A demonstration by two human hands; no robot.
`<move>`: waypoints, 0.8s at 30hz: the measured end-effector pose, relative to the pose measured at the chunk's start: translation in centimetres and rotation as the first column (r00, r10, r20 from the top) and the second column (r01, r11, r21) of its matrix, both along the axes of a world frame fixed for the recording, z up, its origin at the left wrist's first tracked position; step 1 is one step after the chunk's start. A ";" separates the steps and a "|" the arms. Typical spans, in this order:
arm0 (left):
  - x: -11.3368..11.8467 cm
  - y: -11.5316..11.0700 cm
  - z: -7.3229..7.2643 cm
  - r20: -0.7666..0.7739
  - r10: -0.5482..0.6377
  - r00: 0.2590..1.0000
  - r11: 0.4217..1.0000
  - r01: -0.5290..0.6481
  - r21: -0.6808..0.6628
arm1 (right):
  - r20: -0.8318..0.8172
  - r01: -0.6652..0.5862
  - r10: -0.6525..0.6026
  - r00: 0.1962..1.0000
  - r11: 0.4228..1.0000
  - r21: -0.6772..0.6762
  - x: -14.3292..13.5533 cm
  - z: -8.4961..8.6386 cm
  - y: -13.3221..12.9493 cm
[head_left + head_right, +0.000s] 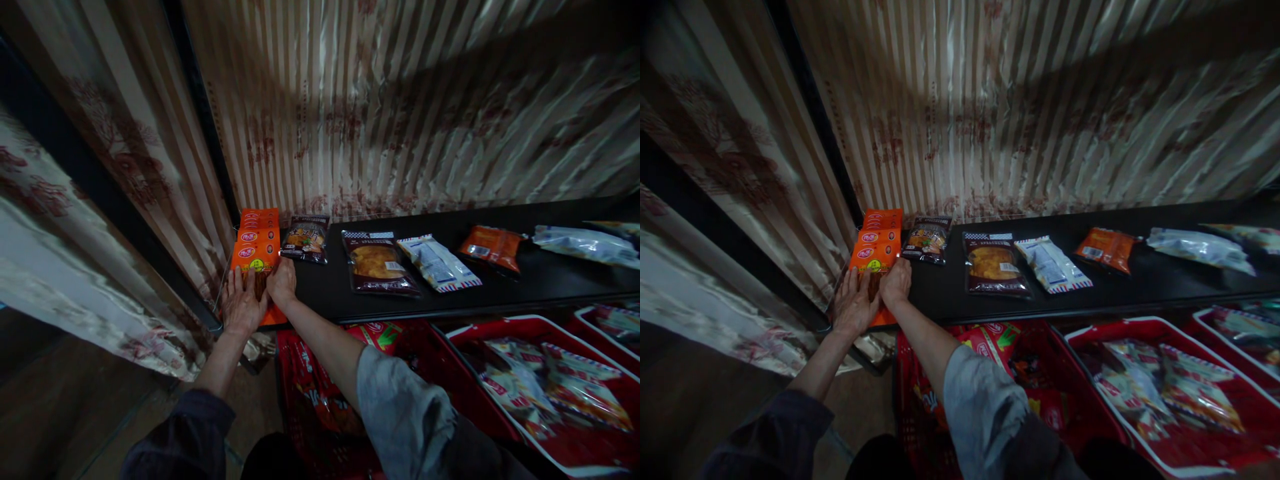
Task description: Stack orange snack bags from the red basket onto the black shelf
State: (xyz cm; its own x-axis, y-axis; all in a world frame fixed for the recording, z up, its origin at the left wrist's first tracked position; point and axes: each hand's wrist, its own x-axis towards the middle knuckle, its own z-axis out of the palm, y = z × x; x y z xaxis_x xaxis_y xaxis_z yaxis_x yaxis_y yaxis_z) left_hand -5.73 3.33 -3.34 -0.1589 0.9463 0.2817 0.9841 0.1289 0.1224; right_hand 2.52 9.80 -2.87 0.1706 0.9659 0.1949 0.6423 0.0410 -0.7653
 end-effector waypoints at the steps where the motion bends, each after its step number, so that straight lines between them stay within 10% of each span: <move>1: 0.0 0.1 -0.1 0.011 0.003 1.000 1.000 -0.003 -0.002 | -0.010 0.001 -0.001 1.000 1.000 0.006 0.0 0.0 0.0; 24: -0.2 3.5 1.8 0.618 0.292 0.730 0.922 -0.386 0.021 | -0.058 -0.005 0.008 0.998 0.998 0.055 -0.1 -0.4 0.0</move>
State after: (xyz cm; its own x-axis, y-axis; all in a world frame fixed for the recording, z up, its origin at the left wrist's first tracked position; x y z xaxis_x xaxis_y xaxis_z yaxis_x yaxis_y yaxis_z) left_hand -5.92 6.84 -1.51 -0.6402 0.7549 0.1426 0.5994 0.3748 0.7073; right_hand 2.42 9.76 -3.25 0.1767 0.9551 0.2378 0.5960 0.0884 -0.7981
